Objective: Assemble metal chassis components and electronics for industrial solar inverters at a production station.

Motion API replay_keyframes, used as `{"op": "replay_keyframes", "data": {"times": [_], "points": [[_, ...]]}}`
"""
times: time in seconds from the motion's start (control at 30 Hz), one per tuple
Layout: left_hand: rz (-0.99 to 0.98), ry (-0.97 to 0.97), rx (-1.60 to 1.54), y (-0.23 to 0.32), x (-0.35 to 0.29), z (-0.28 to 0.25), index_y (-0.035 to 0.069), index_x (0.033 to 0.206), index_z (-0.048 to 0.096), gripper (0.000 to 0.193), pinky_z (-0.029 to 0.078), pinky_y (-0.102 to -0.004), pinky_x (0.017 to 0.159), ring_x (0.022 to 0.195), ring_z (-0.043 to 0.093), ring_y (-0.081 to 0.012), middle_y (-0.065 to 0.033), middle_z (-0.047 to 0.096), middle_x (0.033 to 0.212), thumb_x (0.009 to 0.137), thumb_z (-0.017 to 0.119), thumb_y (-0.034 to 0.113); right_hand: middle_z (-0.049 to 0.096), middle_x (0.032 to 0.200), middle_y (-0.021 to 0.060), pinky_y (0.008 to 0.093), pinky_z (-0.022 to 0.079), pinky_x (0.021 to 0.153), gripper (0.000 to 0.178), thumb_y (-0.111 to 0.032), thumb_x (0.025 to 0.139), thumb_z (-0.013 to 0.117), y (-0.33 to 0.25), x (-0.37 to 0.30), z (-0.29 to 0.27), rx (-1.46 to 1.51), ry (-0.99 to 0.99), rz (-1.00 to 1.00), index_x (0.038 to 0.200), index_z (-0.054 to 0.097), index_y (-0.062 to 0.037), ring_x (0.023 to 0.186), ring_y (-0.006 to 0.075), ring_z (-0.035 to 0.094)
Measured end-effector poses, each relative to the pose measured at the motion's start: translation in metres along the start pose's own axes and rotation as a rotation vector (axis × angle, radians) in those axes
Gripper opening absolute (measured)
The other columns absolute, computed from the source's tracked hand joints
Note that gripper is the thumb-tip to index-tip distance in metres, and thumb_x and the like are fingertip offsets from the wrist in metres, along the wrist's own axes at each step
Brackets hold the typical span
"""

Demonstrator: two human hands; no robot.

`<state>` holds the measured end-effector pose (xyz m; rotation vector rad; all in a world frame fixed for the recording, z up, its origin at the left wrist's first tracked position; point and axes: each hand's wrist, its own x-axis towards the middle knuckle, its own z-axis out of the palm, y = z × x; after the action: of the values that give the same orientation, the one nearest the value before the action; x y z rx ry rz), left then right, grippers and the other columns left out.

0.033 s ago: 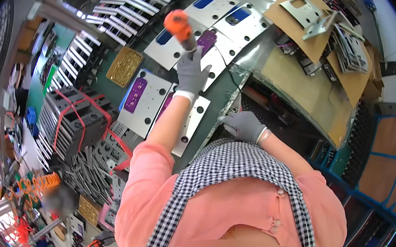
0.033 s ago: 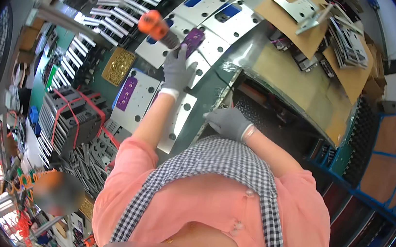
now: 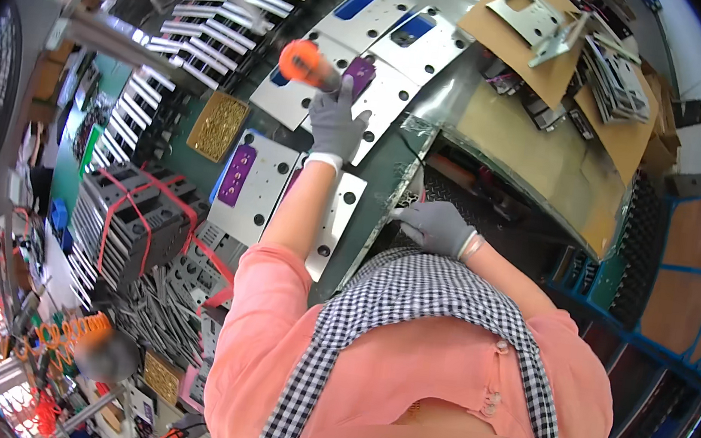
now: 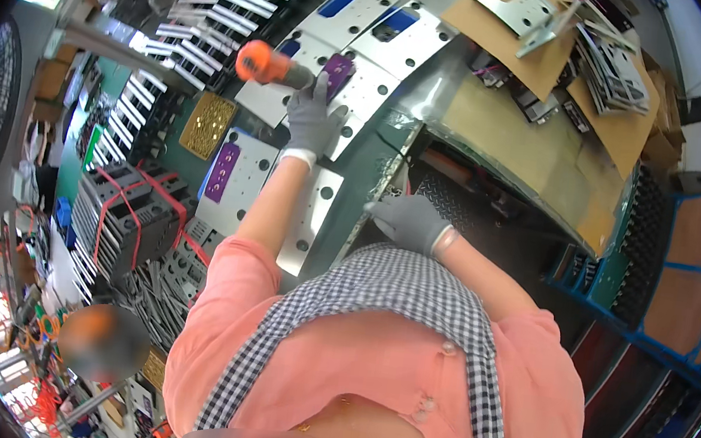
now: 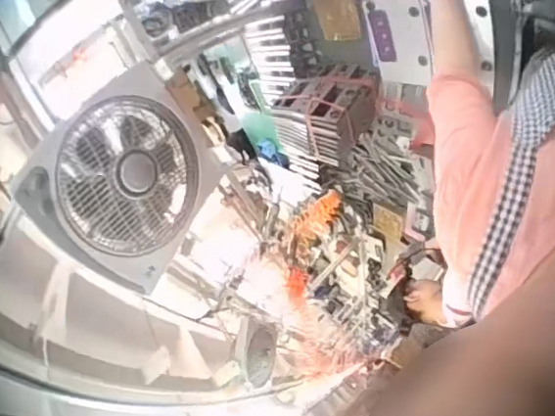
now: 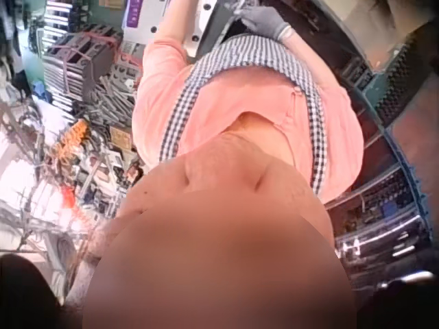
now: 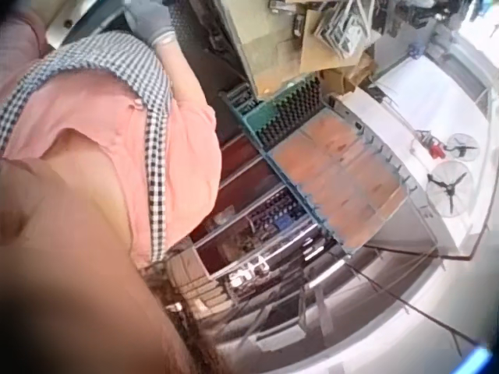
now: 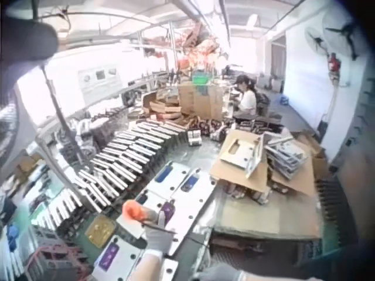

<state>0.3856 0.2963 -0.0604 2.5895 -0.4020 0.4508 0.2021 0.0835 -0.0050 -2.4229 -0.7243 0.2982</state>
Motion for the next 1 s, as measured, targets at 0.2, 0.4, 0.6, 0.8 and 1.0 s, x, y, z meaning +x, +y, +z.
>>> {"op": "replay_keyframes", "data": {"times": [0.2, 0.4, 0.6, 0.8, 1.0], "points": [[-0.01, -0.158, 0.372, -0.028, 0.036, 0.034, 0.022, 0.151, 0.047, 0.065, 0.036, -0.0529, 0.108, 0.121, 0.056, -0.0377, -0.0186, 0.065, 0.124, 0.09, 0.065, 0.034, 0.071, 0.097, 0.0115, 0.0398, 0.056, 0.074, 0.025, -0.016, 0.095, 0.057, 0.047, -0.152, -0.041, -0.019, 0.372, 0.312, 0.116, 0.069, -0.0114, 0.085, 0.0314, 0.069], [-0.313, -0.269, 0.73, 0.004, 0.026, 0.02, 0.02, 0.146, 0.052, 0.055, 0.039, -0.048, 0.105, 0.116, 0.055, -0.0375, -0.0203, 0.062, 0.129, 0.094, 0.059, 0.036, 0.072, 0.101, 0.011, 0.0425, 0.057, 0.077, 0.025, -0.019, 0.093, 0.061, 0.106, -0.314, -0.031, -0.042, 0.541, 0.637, 0.116, 0.07, -0.015, 0.089, 0.0322, 0.07], [-0.459, 0.401, -0.122, 0.148, -0.079, 0.031, 0.0, 0.141, 0.049, 0.049, 0.045, -0.0511, 0.102, 0.121, 0.053, -0.0429, -0.0282, 0.053, 0.137, 0.104, 0.048, 0.033, 0.071, 0.107, 0.0138, 0.0499, 0.054, 0.083, 0.033, -0.025, 0.094, 0.052, 0.152, -0.39, -0.019, 0.04, 0.223, 0.955, 0.122, 0.067, -0.0171, 0.096, 0.0365, 0.068], [0.474, 0.089, -0.369, 0.322, -0.088, 0.099, 0.0, 0.134, 0.051, 0.045, 0.04, -0.0515, 0.108, 0.123, 0.051, -0.0413, -0.0225, 0.052, 0.134, 0.1, 0.062, 0.027, 0.065, 0.122, 0.0145, 0.045, 0.051, 0.096, 0.029, -0.023, 0.094, 0.057, 0.198, -0.379, -0.023, 0.222, 0.298, 1.115, 0.122, 0.067, -0.0174, 0.111, 0.0327, 0.064], [0.913, -0.285, -0.528, 0.493, -0.046, 0.199, 0.006, 0.124, 0.061, 0.04, 0.039, -0.0549, 0.11, 0.121, 0.053, -0.0397, -0.0189, 0.058, 0.127, 0.088, 0.071, 0.018, 0.065, 0.121, 0.0148, 0.0425, 0.05, 0.098, 0.027, -0.016, 0.091, 0.063, 0.281, -0.457, -0.031, 0.055, 0.969, 1.129, 0.117, 0.069, -0.0126, 0.109, 0.0338, 0.064]]}}
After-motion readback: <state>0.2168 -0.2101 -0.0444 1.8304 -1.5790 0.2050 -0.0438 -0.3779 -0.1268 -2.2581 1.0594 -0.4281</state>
